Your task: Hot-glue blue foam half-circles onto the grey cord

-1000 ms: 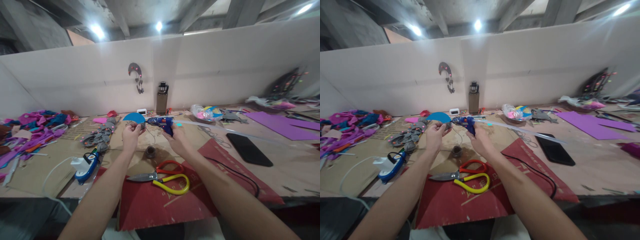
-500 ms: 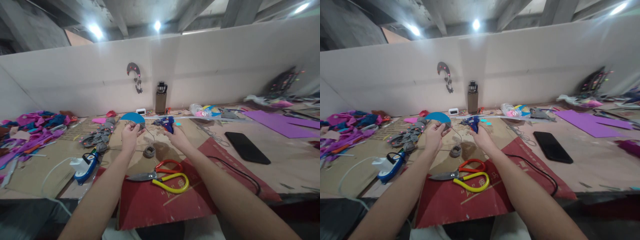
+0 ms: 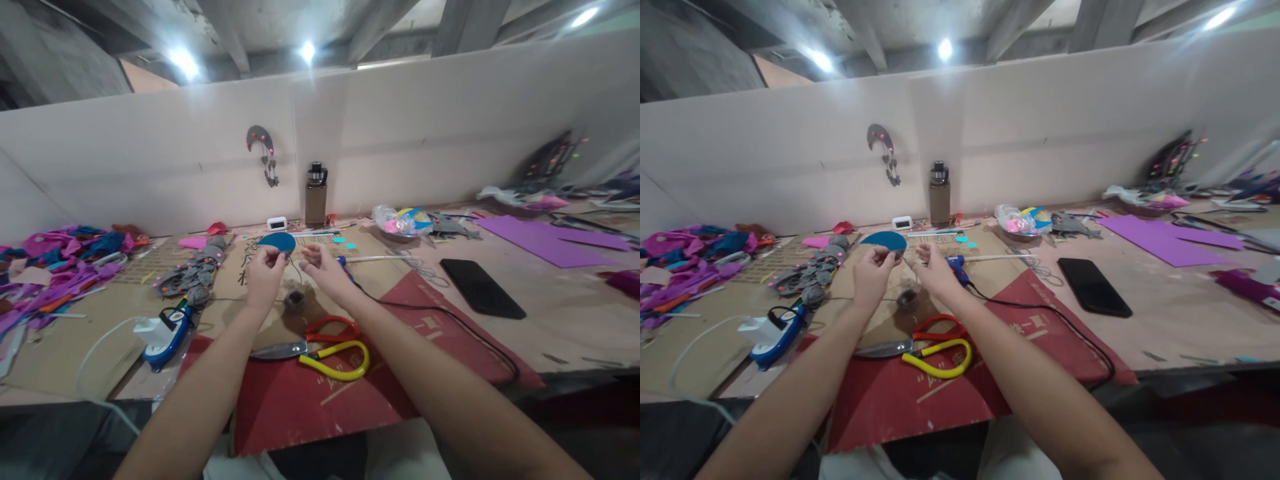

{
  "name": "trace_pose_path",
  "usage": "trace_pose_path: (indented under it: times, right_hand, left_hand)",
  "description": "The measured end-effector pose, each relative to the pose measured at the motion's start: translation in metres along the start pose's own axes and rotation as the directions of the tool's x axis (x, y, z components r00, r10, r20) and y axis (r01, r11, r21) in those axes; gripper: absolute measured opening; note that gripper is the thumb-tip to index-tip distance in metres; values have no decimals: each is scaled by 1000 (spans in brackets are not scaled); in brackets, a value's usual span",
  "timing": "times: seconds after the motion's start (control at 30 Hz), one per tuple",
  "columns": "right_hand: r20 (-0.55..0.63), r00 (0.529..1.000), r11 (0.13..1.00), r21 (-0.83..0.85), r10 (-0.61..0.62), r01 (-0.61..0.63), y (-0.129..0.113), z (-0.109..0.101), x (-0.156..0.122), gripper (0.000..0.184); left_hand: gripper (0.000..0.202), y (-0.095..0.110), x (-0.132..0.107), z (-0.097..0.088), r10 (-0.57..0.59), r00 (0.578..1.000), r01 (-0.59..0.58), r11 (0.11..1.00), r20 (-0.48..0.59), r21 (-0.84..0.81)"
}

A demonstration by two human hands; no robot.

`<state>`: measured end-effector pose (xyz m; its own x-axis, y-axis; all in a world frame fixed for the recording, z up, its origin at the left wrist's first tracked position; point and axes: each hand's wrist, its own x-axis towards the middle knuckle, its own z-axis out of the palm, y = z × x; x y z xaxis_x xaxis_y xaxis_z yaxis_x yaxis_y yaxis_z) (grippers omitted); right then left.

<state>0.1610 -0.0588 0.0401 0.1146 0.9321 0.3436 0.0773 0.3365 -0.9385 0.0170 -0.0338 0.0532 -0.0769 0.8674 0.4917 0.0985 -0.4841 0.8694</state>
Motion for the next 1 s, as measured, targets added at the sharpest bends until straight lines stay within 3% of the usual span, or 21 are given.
trace_pose_path:
  times: [0.1,0.27,0.4,0.57,0.83,1.0]
  right_hand:
    - [118,988,968,219,99,-123,-4,19,-4,43]
    - [134,980,967,188,150,-174,-12,13,-10,26]
    - [89,992,994,57,88,-93,-10,3,-5,20]
    - [-13,991,975,-181,-134,130,-6,-4,0,19]
    - [-46,991,956,-275,-124,107,-15,-9,-5,15]
    - [-55,986,947,-294,-156,133,-13,-11,-6,19]
  left_hand:
    - [13,1,-2,-2,65,998,-65,989,10,136]
    - [14,2,-1,0,-4,999,4,1000,44,12]
    - [19,4,-3,4,-112,989,125,981,93,-148]
    - [23,7,-6,7,-197,965,237,935,172,-264]
    - [22,6,-8,8,-203,947,278,906,249,-320]
    - [23,12,-10,11,-291,923,373,841,252,-392]
